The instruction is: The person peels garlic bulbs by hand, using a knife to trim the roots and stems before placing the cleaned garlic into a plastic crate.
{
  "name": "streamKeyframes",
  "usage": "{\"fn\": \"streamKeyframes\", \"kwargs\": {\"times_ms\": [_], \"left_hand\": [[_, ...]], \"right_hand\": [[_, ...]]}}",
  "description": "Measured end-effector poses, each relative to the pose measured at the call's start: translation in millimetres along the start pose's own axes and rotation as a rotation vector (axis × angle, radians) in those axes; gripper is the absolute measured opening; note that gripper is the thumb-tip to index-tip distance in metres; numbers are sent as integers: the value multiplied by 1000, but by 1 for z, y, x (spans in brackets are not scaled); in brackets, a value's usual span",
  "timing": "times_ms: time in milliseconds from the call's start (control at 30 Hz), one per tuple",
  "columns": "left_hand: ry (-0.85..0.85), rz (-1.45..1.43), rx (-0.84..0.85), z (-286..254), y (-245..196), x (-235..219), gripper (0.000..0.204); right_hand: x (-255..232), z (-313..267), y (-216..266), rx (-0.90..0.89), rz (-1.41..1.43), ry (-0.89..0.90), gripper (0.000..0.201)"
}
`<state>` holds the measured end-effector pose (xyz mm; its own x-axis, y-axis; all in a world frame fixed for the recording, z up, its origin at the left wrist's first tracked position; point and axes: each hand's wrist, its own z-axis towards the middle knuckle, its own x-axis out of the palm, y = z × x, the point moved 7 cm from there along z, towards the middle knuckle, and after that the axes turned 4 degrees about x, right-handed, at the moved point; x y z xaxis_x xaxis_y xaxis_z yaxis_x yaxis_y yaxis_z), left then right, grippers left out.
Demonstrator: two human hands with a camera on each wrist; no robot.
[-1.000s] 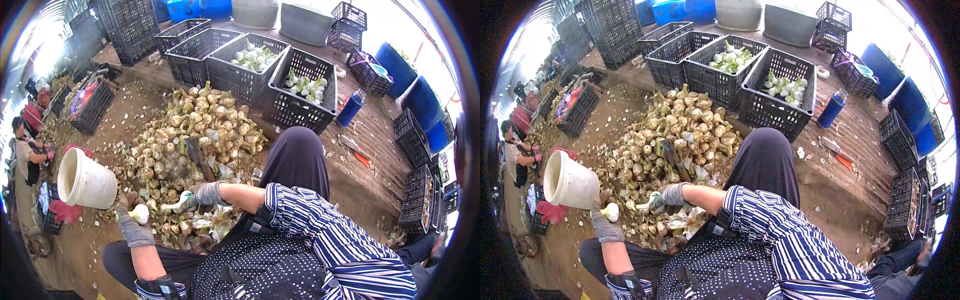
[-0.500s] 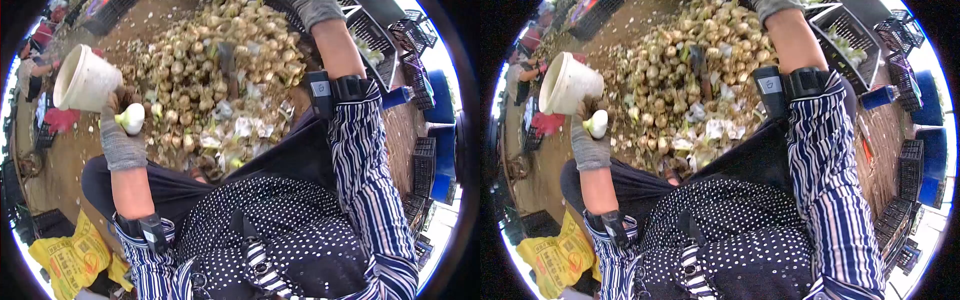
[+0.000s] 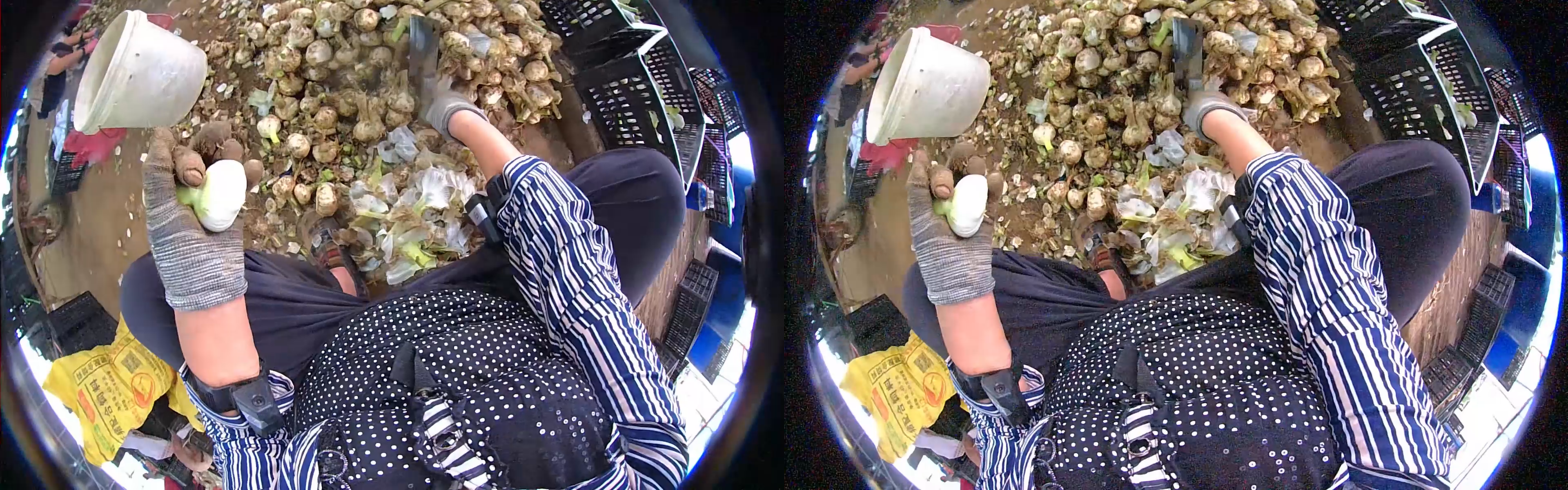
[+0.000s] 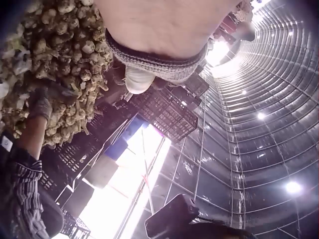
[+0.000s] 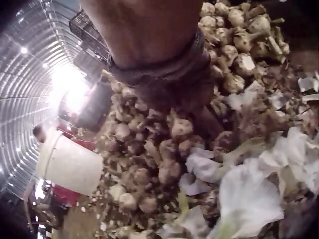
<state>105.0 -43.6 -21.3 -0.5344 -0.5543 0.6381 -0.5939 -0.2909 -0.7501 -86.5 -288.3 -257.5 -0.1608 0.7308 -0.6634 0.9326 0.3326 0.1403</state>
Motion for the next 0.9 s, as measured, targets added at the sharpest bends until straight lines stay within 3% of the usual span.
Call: {"fn": "streamKeyframes", "kwargs": {"times_ms": [33,100,133,200,267,333,400,467,500,600,633,800,900], "left_hand": [[-88,9,3,-1,1,-6,29],[-175,27,28,-11,0,1,24],[-187,25,17,-7,-1,0,24],[-291,67,-58,-4,5,-9,25],[-230,93,-56,2,11,-8,27],[-63,49,-76,-7,8,8,28],[-108,66,-88,-11,7,8,28],[-95,89,-87,-11,8,10,23],[-93,86,-91,-10,9,12,23],[-154,89,-83,-10,10,9,27],[-120,68,-89,-9,11,11,26],[-142,91,-62,-8,12,10,24],[-208,100,-83,-9,17,14,24]], "right_hand": [[11,5,-3,2,-2,13,46],[45,-5,1,-214,-801,121,34],[51,-1,2,-215,-804,137,34],[44,6,-3,-83,-430,21,38],[45,9,-4,-140,-528,40,40],[17,-20,-23,92,-202,16,42],[43,5,-50,92,-181,-28,43],[52,-2,-51,-42,-231,-182,55],[61,-5,-52,-42,-250,80,58],[65,-11,-51,-121,-225,62,54],[110,46,-87,-151,-336,32,50],[67,-18,-55,-137,-335,180,43],[14,-33,-34,68,-103,-105,42]]}}
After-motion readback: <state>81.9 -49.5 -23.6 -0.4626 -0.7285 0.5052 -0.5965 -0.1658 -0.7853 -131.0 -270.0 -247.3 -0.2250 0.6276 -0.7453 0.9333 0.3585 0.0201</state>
